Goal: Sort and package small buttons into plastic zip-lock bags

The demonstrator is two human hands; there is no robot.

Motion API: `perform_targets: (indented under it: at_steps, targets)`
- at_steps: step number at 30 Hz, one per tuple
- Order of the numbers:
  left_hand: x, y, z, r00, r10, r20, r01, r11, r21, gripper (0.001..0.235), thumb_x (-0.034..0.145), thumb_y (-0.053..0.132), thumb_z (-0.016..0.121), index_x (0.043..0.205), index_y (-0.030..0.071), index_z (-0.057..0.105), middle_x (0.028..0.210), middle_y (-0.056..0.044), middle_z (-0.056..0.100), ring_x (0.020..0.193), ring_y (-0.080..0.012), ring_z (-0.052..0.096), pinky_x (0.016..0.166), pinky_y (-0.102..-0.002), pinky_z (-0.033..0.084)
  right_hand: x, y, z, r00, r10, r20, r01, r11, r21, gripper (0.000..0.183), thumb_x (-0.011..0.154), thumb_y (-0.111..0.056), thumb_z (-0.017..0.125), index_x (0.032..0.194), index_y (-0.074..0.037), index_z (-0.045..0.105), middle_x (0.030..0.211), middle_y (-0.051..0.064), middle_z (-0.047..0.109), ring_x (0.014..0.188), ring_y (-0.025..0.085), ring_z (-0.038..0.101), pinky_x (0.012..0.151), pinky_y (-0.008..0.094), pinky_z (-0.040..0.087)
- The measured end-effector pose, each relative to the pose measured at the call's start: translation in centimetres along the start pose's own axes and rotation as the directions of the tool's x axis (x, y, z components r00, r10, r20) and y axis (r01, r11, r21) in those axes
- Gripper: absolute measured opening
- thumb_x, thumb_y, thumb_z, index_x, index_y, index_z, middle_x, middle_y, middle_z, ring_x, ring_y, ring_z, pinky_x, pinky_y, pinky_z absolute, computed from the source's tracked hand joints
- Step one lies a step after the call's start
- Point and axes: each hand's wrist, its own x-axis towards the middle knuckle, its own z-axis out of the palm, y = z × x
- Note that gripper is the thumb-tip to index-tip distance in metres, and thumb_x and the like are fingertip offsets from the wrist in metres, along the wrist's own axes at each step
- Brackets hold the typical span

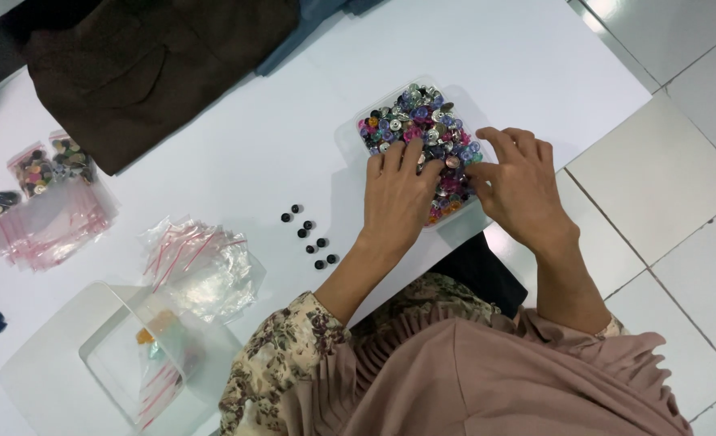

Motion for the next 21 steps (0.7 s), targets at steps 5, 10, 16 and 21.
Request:
perform_targets:
  at_steps: [5,10,16,21]
  targets:
    - [0.1,-0.1,0.0,1.0,-0.02,0.008,0.02,1.0,-0.008,0.021,0.083,0.023,0.083,0.101,0.018,0.074,0.121,-0.012,0.061,0.116,-0.0336,0.056,0.088,-0.044,0.04,0.3,0.3,0.3,0.998,-0.007,0.065,0.011,0.998,-0.064,0.013,0.082,-0.021,0.079,0.095,-0.022,0.082,0.141,0.007,0.062,0.134,0.035,0.05,0.103,0.053,0.038]
    - [0.1,-0.5,-0.6,0.999,-0.042,0.017,0.042,0.999,-0.017,0.02,0.086,0.023,0.081,0.104,0.018,0.074,0.122,-0.012,0.06,0.117,-0.0329,0.056,0.091,-0.044,0.039,0.7,0.2,0.5,0.993,0.019,0.114,-0.005,0.993,-0.118,0.015,0.079,-0.019,0.081,0.093,-0.021,0.083,0.141,0.007,0.062,0.138,0.034,0.047,0.106,0.055,0.036]
    - [0.2,-1.0,-1.3,0.998,-0.064,0.013,0.064,0.998,-0.016,0.022,0.087,0.027,0.08,0.106,0.019,0.073,0.123,-0.011,0.059,0.117,-0.0332,0.056,0.091,-0.045,0.041,0.7,0.2,0.4,0.992,0.015,0.125,-0.004,0.996,-0.086,0.012,0.081,-0.022,0.08,0.093,-0.02,0.082,0.139,0.008,0.063,0.139,0.033,0.048,0.107,0.055,0.036]
    - [0.0,-1.1,-1.2,0.998,-0.061,0.034,0.061,0.998,0.0,0.022,0.088,0.027,0.079,0.108,0.019,0.073,0.127,-0.012,0.059,0.121,-0.0333,0.055,0.092,-0.044,0.04,0.7,-0.5,0.5,0.989,0.054,0.139,-0.025,0.978,-0.205,0.013,0.083,-0.025,0.081,0.095,-0.02,0.082,0.138,0.008,0.065,0.14,0.031,0.048,0.106,0.055,0.034]
